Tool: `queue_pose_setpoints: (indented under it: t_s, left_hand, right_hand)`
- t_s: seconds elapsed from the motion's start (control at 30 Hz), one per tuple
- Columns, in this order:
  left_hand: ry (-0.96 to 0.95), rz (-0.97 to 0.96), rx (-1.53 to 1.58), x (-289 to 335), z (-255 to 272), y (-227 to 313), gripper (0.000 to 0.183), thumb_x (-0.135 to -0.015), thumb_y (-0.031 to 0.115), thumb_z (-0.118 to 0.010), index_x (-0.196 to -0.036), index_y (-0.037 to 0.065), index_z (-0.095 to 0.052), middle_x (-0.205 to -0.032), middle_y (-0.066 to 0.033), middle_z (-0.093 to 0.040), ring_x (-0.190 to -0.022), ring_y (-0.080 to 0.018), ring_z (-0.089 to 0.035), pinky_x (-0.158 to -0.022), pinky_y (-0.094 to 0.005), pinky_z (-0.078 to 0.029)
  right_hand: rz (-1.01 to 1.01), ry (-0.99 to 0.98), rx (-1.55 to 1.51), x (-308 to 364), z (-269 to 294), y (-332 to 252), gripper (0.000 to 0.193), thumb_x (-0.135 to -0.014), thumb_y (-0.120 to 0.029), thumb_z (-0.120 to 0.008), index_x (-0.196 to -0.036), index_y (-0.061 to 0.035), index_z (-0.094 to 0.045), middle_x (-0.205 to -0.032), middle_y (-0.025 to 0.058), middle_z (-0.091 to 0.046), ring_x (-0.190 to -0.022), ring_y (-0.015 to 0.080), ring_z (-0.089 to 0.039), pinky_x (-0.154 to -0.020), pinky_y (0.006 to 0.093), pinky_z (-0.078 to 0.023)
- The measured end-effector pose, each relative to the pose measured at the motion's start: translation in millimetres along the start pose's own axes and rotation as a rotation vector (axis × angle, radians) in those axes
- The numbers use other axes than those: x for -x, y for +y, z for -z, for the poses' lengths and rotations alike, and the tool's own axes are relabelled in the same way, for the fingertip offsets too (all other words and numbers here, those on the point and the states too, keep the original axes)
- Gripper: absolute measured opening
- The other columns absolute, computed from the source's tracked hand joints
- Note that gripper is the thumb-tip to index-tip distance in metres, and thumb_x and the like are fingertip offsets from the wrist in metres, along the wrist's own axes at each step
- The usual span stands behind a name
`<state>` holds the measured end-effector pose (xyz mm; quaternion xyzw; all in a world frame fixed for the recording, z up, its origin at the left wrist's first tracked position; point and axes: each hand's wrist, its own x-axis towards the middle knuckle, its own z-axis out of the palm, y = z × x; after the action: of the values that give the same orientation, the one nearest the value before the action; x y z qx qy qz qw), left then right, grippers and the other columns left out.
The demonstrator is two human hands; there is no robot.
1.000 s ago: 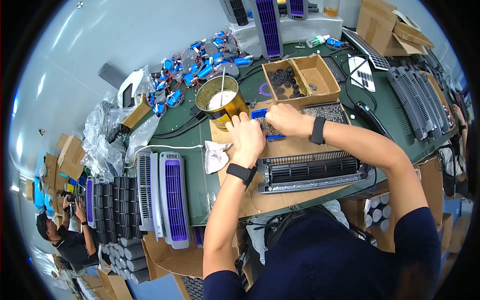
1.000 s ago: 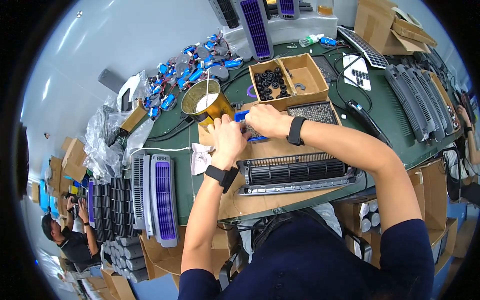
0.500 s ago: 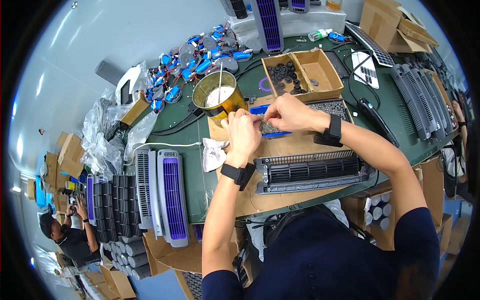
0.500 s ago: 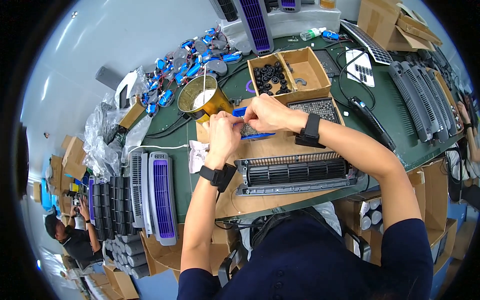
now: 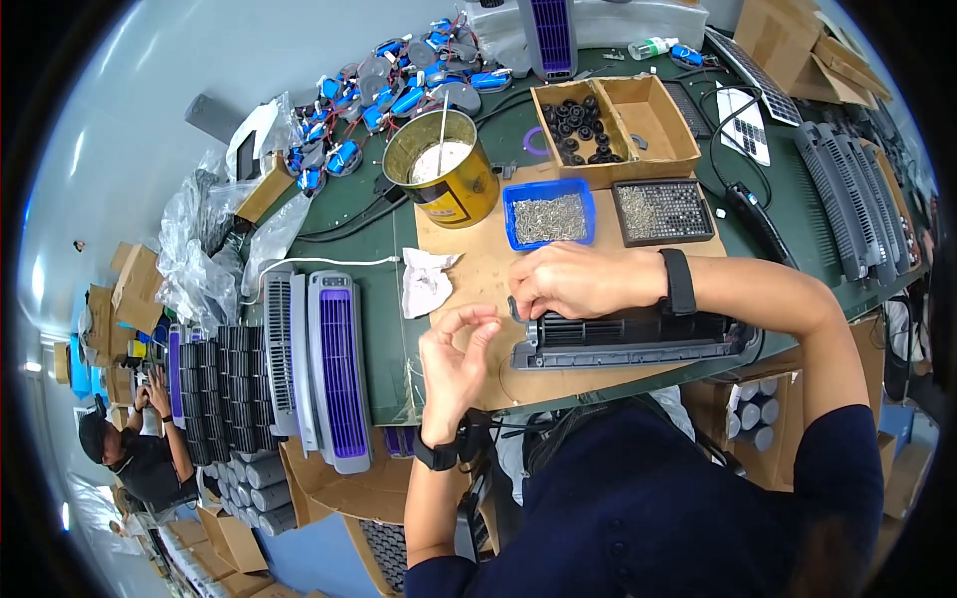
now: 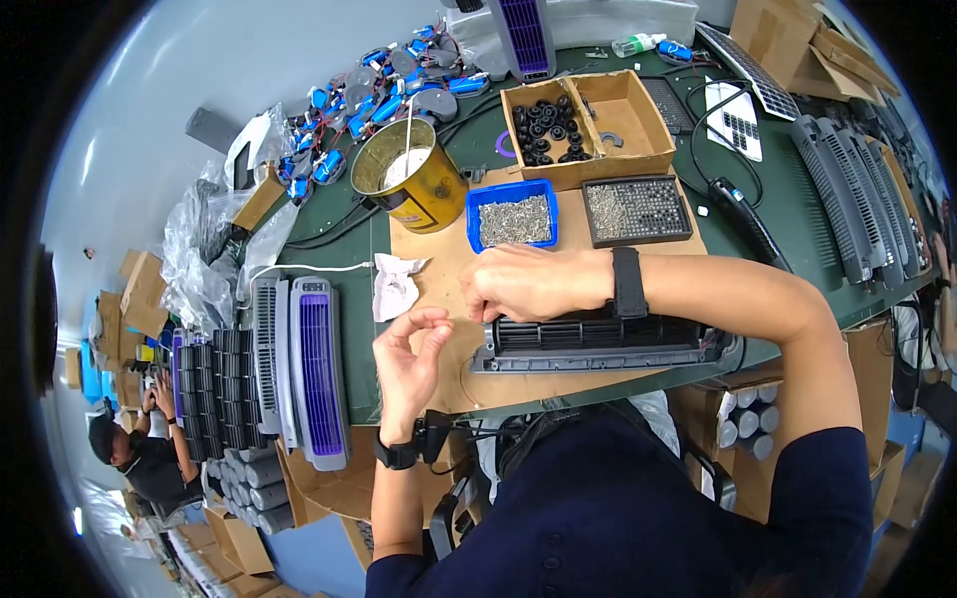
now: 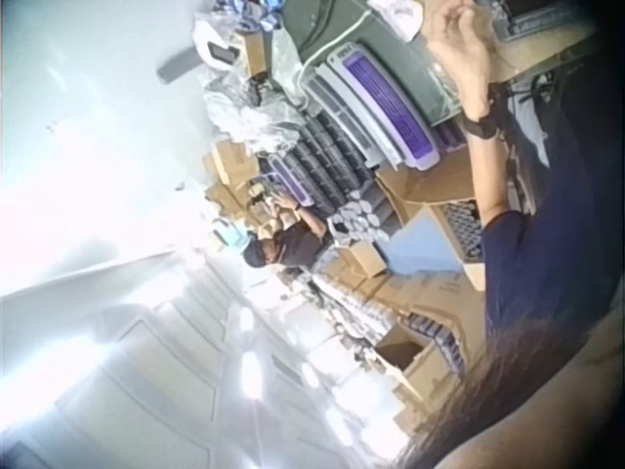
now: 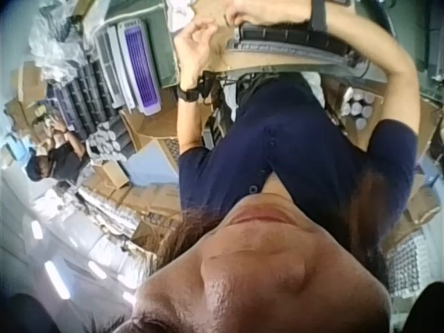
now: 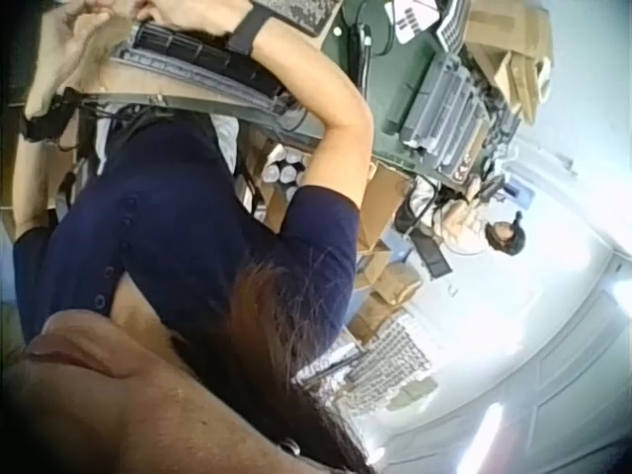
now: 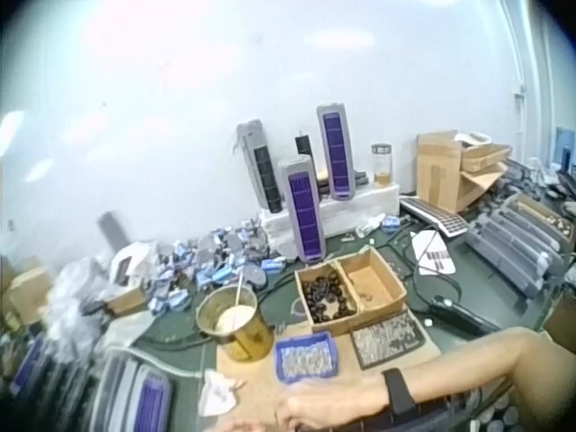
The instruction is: The person assembles a portable fan by inserting a cylindrical blade and rubber grommet into the housing, then connecting a battery pack to the internal wires. They snap a purple grille onto the casing and secure the entire assembly by driving screws with a power screwdriver.
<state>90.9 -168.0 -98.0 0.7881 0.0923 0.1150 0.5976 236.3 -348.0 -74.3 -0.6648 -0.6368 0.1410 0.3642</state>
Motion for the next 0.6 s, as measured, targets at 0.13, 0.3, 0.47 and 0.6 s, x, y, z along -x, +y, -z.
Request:
queue_pose_setpoints:
  t_s: [0.13, 0.3, 0.47, 0.6]
  left_hand:
    - [-0.072, -0.163, -0.05, 7, -4, -14, 0.01, -0.078, -0.004, -0.071, -0.085, 0.003, -0.073, -0.084, -0.0085, -0.07, -0.084, -0.0216, -0.062, -0.079, -0.0324, -0.049]
    - [-0.176, -0.218, -0.078, -2, -11, -14, 0.012, -0.076, -0.005, -0.072, -0.086, 0.003, -0.073, -0.084, -0.0074, -0.069, -0.085, -0.0205, -0.062, -0.079, -0.0321, -0.049]
    - [-0.244, -0.306, -0.17, -3, -11, -19, 0.013, -0.073, -0.004, -0.075, -0.084, 0.005, -0.075, -0.087, -0.006, -0.065, -0.087, -0.0192, -0.061, -0.076, -0.03, -0.049]
    - [-0.242, -0.375, -0.265, -5, -12, -15, 0.013, -0.073, -0.003, -0.076, -0.083, 0.005, -0.075, -0.085, -0.0071, -0.064, -0.087, -0.0208, -0.061, -0.075, -0.0301, -0.049]
  right_hand:
    - [0.018, -0.008, 0.126, -2, -5, 0, 0.009, -0.071, 0.003, -0.067, -0.079, 0.0009, -0.066, -0.085, 0.0124, -0.061, -0.081, 0.0329, -0.064, -0.063, 0.0416, -0.049]
    - [0.01, 0.041, 0.2, 1, -9, 1, 0.006, -0.072, -0.001, -0.067, -0.074, 0.0009, -0.062, -0.084, 0.0113, -0.058, -0.083, 0.0318, -0.063, -0.062, 0.0421, -0.048]
    - [0.0, 0.033, 0.217, 0, -12, 3, 0.006, -0.071, -0.002, -0.067, -0.072, 0.0006, -0.062, -0.085, 0.011, -0.058, -0.084, 0.0315, -0.063, -0.061, 0.0419, -0.048]
    - [0.0, 0.029, 0.211, 0, -12, 2, 0.005, -0.07, 0.0, -0.066, -0.072, 0.0003, -0.062, -0.086, 0.0113, -0.059, -0.084, 0.0319, -0.063, -0.061, 0.042, -0.049]
